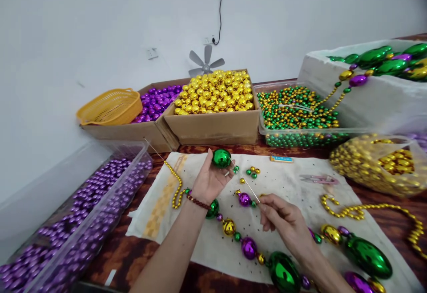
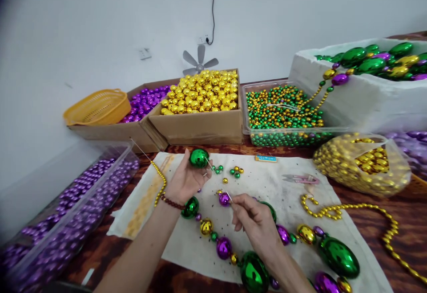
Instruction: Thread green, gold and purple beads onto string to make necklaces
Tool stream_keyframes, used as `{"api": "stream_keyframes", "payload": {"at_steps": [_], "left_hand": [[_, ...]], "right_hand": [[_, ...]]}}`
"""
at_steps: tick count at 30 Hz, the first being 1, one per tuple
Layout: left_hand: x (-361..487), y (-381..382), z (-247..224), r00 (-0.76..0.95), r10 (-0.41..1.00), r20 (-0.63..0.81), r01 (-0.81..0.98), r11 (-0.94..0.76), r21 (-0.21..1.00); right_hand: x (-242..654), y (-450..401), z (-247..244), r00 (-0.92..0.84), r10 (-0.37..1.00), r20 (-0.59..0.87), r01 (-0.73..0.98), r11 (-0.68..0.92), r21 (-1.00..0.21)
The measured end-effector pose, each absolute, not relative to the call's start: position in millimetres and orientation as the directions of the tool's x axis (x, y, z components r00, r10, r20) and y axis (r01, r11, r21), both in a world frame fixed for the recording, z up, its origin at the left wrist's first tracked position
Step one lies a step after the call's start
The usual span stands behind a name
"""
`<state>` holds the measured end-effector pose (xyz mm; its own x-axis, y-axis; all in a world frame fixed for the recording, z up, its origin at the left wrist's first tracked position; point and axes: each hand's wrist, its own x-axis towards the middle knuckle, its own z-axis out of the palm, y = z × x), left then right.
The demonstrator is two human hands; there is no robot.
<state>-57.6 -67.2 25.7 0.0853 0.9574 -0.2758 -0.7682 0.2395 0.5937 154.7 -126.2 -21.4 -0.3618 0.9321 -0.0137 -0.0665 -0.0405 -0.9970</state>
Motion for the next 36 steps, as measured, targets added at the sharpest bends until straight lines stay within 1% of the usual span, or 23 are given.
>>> {"api": "stream_keyframes", "payload": {"at_steps": [2,5,11,18,24,29,36], "left_hand": [[-58.4,-65.0,27.4,0.077,0.952,-0.295,-0.803,0.235,0.548],[-59.0,-64.4,29.5,0.048,0.947,-0.317,-0.825,0.217,0.522],[-58.6,-65.4,32.2,0.040,0.961,-0.273,-0.824,0.187,0.535],[-57.2,-65.9,30.8,0.046,0.973,-0.225,-0.820,0.166,0.548],[-56.2,-68.4,31.7,0.046,0.984,-0.174,-0.815,0.137,0.563],[-50.3,-76.5,37.8,0.053,0.991,-0.120,-0.797,0.115,0.593],[-33.5,-95.4,47.1,0.064,0.998,-0.022,-0.719,0.061,0.692]], "right_hand": [[156.0,-127.7,-22.1,-0.370,0.929,-0.002,-0.057,-0.025,-0.998],[156.6,-129.7,-24.1,-0.377,0.926,0.003,-0.012,-0.002,-1.000],[158.5,-129.4,-36.3,-0.382,0.924,0.006,0.056,0.030,-0.998],[157.9,-127.1,-52.0,-0.407,0.913,0.013,0.070,0.045,-0.997],[156.0,-125.7,-52.2,-0.428,0.903,0.040,0.080,0.082,-0.993],[153.2,-123.5,-44.8,-0.432,0.899,0.067,0.099,0.122,-0.988],[137.9,-119.0,-29.8,-0.403,0.911,0.091,0.055,0.123,-0.991]]}}
